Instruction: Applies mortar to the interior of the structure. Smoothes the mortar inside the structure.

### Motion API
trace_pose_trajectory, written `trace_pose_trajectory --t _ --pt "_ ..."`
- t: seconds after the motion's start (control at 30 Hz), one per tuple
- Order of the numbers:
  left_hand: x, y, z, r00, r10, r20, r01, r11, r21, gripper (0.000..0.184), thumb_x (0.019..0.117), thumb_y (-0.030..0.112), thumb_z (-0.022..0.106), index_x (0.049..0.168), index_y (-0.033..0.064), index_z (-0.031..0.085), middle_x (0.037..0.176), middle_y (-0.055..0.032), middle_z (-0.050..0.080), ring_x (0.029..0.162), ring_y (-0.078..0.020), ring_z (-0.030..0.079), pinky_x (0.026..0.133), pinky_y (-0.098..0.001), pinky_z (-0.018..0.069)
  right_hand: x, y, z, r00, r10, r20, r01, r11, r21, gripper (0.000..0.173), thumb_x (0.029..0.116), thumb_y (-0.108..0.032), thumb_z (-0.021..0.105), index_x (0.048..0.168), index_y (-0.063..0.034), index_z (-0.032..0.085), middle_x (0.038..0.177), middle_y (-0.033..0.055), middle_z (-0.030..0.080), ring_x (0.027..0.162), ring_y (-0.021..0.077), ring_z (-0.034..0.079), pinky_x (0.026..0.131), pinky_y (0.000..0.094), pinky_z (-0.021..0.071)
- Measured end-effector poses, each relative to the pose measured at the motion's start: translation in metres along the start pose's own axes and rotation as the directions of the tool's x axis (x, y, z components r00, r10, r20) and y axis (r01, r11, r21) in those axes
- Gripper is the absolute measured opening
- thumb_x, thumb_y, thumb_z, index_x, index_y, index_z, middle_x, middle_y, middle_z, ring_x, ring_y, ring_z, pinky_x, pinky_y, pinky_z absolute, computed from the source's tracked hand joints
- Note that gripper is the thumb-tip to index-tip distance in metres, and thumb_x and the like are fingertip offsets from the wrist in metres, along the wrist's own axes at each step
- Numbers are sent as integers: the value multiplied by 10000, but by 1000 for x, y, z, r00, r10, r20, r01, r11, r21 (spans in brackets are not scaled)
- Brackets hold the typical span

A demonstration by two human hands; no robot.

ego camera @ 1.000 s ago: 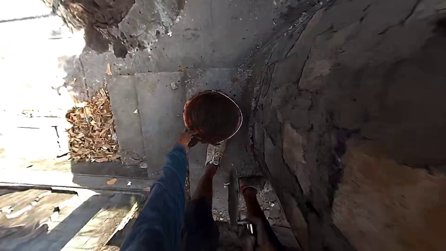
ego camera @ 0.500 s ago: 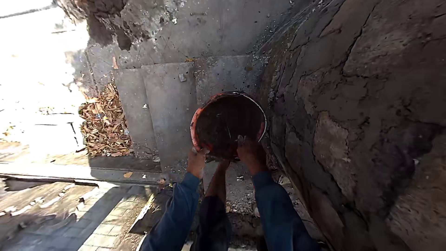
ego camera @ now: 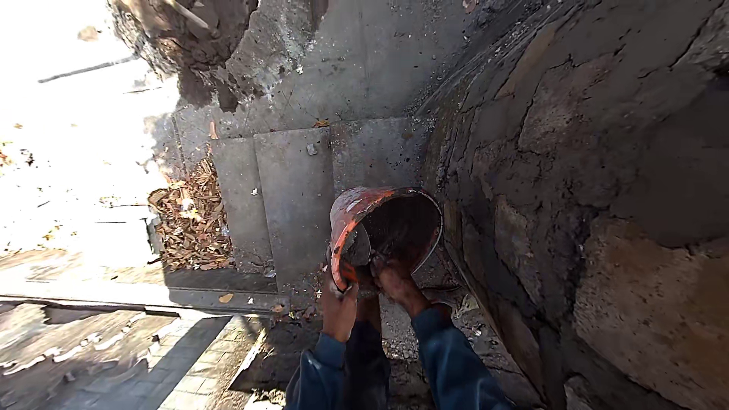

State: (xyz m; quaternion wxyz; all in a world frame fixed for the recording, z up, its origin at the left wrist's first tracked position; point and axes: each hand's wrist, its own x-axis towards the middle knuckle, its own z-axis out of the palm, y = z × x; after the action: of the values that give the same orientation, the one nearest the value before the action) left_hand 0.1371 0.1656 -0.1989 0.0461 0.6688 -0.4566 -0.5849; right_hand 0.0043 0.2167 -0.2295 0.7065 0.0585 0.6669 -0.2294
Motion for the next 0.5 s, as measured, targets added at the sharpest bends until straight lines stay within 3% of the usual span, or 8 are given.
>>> trace_pose_trajectory --t 0.07,0.27,0.43,0.5 --pt "9 -1 -1 1000 3 15 -3 1000 -19 499 830 -27 627 1317 -83 531 1126 -144 677 1013 -137 673 899 -301 565 4 0 -4 998 -25 49 18 990 139 437 1144 -312 336 842 -87 559 548 -31 437 405 76 391 401 225 350" --pt "55 -5 -4 994 19 107 -8 995 -96 475 827 -57 621 1292 -80 530 1104 -122 690 991 -124 688 886 -289 580 39 12 -16 970 -203 137 129 899 418 510 1139 -285 175 806 -101 515 524 -51 441 386 51 384 386 198 352" --pt "93 -9 11 982 -124 139 145 978 -150 353 849 -117 583 1190 -44 532 984 -79 656 862 -96 652 782 -265 560 45 20 -24 944 -318 85 229 819 526 481 1105 -220 178 757 -133 499 513 -77 450 385 16 396 391 160 355" --pt "108 -12 23 969 -224 108 237 963 -126 332 932 -72 515 1258 -10 512 1051 -80 613 907 -100 610 802 -283 537 34 21 -24 939 -341 36 269 798 539 437 1087 -177 193 773 -139 495 499 -88 447 384 4 393 398 152 350"
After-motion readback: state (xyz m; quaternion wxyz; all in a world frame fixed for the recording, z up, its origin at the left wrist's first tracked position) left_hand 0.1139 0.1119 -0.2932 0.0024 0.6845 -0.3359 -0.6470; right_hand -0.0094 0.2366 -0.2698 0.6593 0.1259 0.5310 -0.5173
